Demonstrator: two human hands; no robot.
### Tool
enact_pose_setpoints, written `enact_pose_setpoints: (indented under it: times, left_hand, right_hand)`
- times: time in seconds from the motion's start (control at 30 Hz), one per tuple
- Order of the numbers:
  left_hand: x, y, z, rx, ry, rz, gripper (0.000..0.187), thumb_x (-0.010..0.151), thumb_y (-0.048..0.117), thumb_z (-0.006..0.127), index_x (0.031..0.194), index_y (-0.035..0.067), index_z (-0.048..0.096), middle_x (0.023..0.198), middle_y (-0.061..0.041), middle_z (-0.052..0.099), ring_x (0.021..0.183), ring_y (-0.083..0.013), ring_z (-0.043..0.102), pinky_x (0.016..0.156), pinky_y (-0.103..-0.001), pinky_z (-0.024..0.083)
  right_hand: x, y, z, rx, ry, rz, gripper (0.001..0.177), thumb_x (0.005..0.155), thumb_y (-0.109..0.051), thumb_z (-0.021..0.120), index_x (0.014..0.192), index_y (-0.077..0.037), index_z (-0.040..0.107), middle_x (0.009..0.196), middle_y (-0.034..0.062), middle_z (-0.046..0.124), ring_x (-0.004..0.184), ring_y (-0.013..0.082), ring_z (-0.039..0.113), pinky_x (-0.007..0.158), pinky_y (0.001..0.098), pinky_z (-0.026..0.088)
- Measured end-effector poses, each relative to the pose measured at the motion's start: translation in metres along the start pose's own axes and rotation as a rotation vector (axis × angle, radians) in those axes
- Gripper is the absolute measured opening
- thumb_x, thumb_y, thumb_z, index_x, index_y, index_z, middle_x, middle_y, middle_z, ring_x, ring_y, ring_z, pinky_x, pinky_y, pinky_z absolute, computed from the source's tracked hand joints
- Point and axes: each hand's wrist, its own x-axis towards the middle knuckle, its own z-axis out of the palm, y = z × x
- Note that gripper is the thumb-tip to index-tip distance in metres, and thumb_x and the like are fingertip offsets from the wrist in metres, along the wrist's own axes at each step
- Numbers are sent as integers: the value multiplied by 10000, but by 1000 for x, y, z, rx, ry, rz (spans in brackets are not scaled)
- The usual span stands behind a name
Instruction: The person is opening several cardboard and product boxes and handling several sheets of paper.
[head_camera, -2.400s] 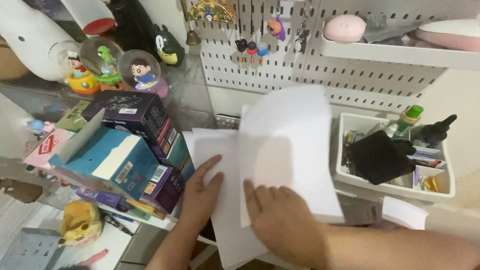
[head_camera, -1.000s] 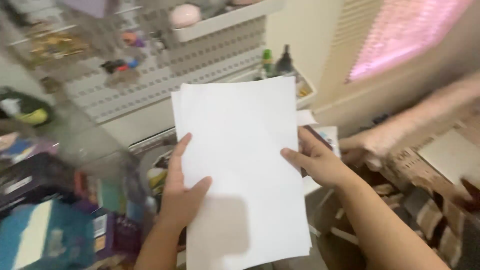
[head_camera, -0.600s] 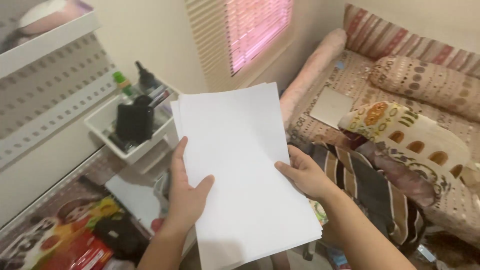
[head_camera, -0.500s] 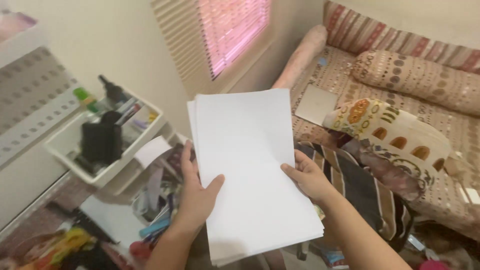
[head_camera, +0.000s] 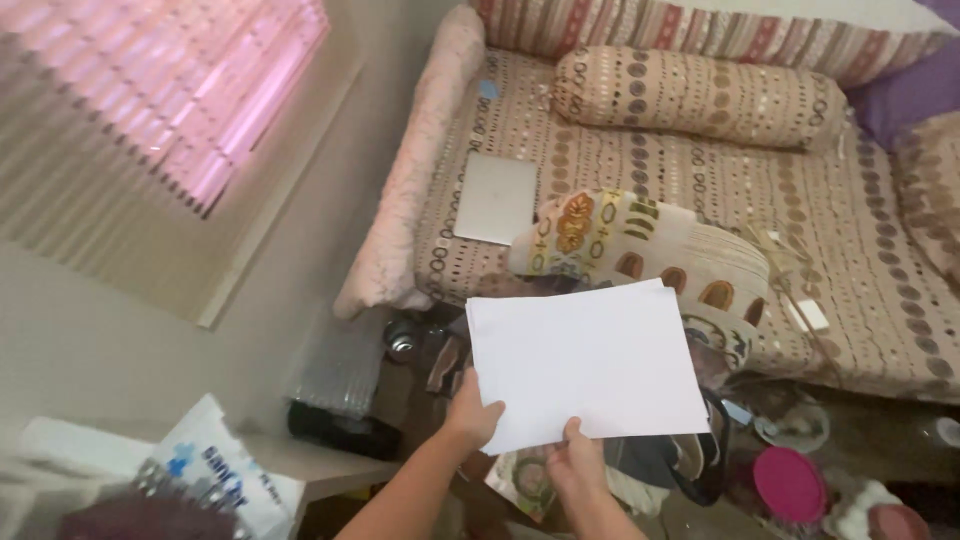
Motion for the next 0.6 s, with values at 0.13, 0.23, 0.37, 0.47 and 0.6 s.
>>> enact_pose_setpoints:
  times: [0.13, 0.23, 0.37, 0.47, 0.6]
  left_hand:
    - [75, -37, 44, 51, -85, 73, 653, 815, 23, 683, 1414, 107, 439, 1270, -189, 672, 1217, -336, 643, 1025, -400, 491]
    - [108, -57, 60, 229, -120, 55, 666, 848, -2, 605, 1466, 129, 394, 1275, -229, 645, 1219, -374, 615, 1026, -408, 482]
    - [130, -79, 66, 323, -136, -14, 578, 850, 5, 604, 1394, 136, 463, 1215, -238, 677, 1203, -400, 625, 1009, -430, 495]
    - [135, -80, 69, 312, -84, -43, 634, 818, 30, 674, 1403, 139, 455, 1237, -225, 679, 1221, -387, 624, 1022, -431, 494]
    - [149, -105, 78, 279, 176, 154, 913, 723, 27, 800, 1492, 44, 309, 1511, -271, 406, 1325, -450, 452, 1054, -472, 413]
  right_hand:
    - [49, -19, -37, 22, 105, 42, 506, 966, -65, 570, 1426, -241, 454, 1334, 45, 569, 1172, 263, 574, 990, 465, 487]
    - [103, -13, -101, 45, 160, 84, 438, 937, -48, 621, 1325, -230, 531, 1232, 24, 605, 1093, 223, 590, 927, 423, 496]
    - [130, -16, -159, 46, 252, 78, 321, 923, 7, 652, 1204, -139, 602, 1116, 45, 637, 1034, 216, 608, 897, 397, 543]
    - [138, -18, -172, -26, 283, 125, 262, 928, -7, 648, 1172, -92, 605, 1107, 69, 649, 1057, 243, 624, 907, 403, 561]
    - [132, -10, -180, -202, 228, 272, 235, 948, -139, 611, 1168, -57, 633, 1147, 74, 691, 1118, 255, 637, 922, 405, 544]
